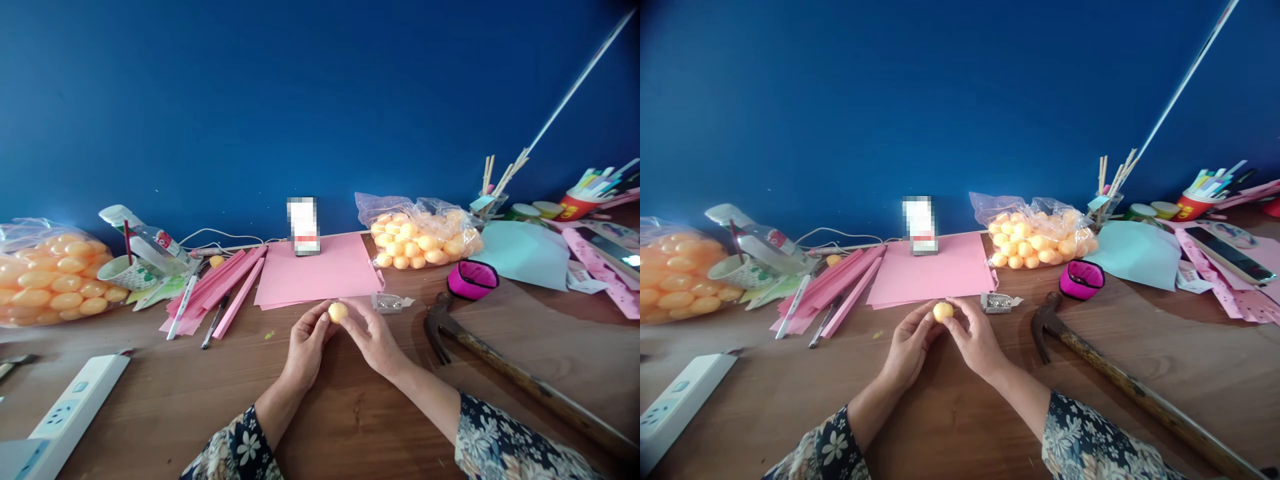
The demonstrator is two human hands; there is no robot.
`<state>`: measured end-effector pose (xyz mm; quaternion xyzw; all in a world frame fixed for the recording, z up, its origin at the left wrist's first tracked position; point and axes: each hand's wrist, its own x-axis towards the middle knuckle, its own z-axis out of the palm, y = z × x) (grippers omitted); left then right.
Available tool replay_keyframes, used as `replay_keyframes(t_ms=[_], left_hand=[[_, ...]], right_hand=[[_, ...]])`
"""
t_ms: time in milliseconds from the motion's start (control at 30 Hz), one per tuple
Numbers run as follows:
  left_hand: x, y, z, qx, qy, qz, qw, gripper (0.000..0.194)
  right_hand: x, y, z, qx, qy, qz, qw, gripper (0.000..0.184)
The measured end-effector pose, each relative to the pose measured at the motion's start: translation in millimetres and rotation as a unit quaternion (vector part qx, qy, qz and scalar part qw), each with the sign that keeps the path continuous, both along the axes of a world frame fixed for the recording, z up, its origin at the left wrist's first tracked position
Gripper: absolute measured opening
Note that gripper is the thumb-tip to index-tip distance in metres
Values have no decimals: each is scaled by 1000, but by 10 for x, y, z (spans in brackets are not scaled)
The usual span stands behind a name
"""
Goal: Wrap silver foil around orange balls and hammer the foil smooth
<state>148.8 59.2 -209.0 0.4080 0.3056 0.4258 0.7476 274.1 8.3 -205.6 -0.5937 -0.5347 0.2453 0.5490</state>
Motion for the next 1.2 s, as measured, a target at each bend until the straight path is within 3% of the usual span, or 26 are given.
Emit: replay_keyframes(t_ms=[500,1200], left_hand=[[-3,7,-16,-12,-6,2,1000,16],[-16,5,-42,-3,2,-16,1000,17]], right_hand=[[19,-5,-23,-26,24,23,999,30],[36,21,-78,-26,97,24,995,28]])
